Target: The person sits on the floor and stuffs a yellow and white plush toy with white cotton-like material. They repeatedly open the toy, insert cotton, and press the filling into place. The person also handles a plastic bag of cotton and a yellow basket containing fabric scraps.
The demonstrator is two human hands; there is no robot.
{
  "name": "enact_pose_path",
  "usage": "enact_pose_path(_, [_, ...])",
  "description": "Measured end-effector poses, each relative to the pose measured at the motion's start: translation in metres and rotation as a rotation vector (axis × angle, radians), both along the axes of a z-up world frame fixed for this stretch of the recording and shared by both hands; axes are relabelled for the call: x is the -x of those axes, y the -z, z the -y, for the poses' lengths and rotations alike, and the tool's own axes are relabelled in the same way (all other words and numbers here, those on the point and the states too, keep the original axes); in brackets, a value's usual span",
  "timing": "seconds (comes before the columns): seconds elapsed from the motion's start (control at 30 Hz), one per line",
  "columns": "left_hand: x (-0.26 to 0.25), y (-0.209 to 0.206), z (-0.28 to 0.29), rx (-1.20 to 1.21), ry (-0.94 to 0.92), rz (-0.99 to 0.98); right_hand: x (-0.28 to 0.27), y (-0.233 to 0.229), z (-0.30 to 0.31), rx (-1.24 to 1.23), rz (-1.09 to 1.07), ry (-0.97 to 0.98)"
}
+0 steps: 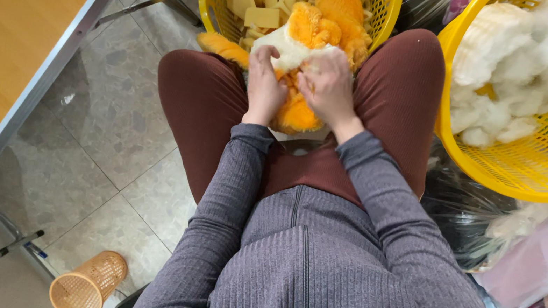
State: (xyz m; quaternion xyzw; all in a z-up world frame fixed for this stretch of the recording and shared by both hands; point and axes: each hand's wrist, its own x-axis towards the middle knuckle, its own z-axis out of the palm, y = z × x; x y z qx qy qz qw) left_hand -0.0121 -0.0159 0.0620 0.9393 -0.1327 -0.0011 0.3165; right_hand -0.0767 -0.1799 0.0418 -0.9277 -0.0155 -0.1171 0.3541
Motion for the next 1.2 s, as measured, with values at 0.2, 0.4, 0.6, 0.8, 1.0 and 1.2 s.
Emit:
enact_pose_path(0.2, [0.008, 0.012, 0.001, -0.176, 0.141, 0.058, -0.039, 0.024, 0.016, 0.326, 0.015, 0.084])
enact_pose_path(0.4, [0.002, 0.020, 0.005, -0.487, -0.016, -0.086, -0.037, 0.055, 0.002, 0.410, 0.117, 0.047])
enact_pose_path(0.6, [-0.001, 0.017, 0.007, -0.462, -0.094, -0.101, -0.033, 0.057, -0.003, 0.439, -0.050, 0.042])
enact_pose_path(0.8, [0.003, 0.040, 0.001, -0.246, -0.127, -0.340, -0.029, 0.051, -0.012, 0.469, -0.144, 0.046])
enact_pose_path(1.0, [-0.001, 0.072, -0.005, -0.013, -0.050, -0.157, -0.028, 0.063, -0.015, 0.421, 0.023, 0.074])
enact_pose_path(1.2, [-0.002, 0.074, 0.001, 0.173, 0.142, -0.008, -0.032, 0.050, 0.002, 0.501, -0.045, 0.150])
